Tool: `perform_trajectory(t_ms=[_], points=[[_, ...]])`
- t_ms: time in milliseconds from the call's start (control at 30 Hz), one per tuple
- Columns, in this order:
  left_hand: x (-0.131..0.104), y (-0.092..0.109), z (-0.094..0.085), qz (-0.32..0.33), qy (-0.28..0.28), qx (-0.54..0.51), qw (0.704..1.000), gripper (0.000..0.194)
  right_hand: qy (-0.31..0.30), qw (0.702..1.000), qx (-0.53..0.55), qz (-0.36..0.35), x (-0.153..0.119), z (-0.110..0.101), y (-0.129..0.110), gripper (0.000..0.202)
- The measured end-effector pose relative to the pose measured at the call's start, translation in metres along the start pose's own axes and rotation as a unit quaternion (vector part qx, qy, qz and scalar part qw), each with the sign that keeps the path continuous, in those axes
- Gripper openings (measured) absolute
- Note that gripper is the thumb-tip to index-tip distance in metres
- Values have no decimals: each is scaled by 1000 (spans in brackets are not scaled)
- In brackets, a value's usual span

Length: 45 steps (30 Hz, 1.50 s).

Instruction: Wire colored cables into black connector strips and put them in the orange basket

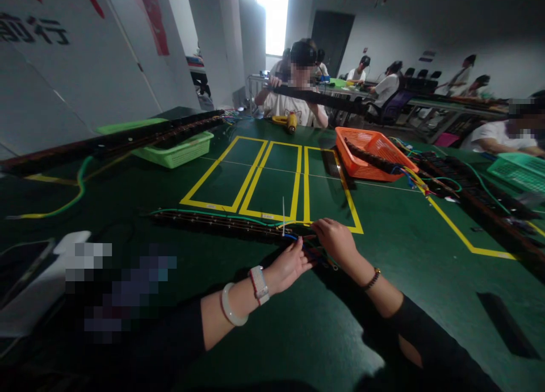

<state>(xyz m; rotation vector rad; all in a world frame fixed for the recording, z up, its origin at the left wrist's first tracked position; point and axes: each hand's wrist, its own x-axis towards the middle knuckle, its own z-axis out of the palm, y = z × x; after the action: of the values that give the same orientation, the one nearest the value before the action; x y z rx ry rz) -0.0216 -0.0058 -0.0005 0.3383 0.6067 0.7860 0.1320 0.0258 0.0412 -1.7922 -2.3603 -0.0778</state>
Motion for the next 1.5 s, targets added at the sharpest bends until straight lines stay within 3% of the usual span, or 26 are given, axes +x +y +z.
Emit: perform_trajectory(t_ms=[233,333,467,567,733,1033,1300,1500], points=[[-2,3,1,-13,-9,8,1000,31,-118,991,44,-38,0,-9,7,22],[-3,2,1,-11,-1,3,1000,31,-111,992,34,-59,-1,-16,9,22],[-3,1,-1,-3,-15,-20,1000,31,-90,995,42,-23,-6,-34,8,27],[-3,1,-2,5,-34,-29,999,32,-141,989,35,-19,-11,-39,6,32],[-4,2,0,11,-57,-27,998,36,-220,975,11,-34,-13,-30,5,27],[-6,3,3,41,-21,26,999,30,-135,991,-5,26,-6,-33,6,27],[-5,1,0,44,-31,54,997,37,-202,977,65,-10,1,-4,23,24],[-4,0,-2,42,-41,20,998,33,-128,991,12,-29,-10,-27,8,35]])
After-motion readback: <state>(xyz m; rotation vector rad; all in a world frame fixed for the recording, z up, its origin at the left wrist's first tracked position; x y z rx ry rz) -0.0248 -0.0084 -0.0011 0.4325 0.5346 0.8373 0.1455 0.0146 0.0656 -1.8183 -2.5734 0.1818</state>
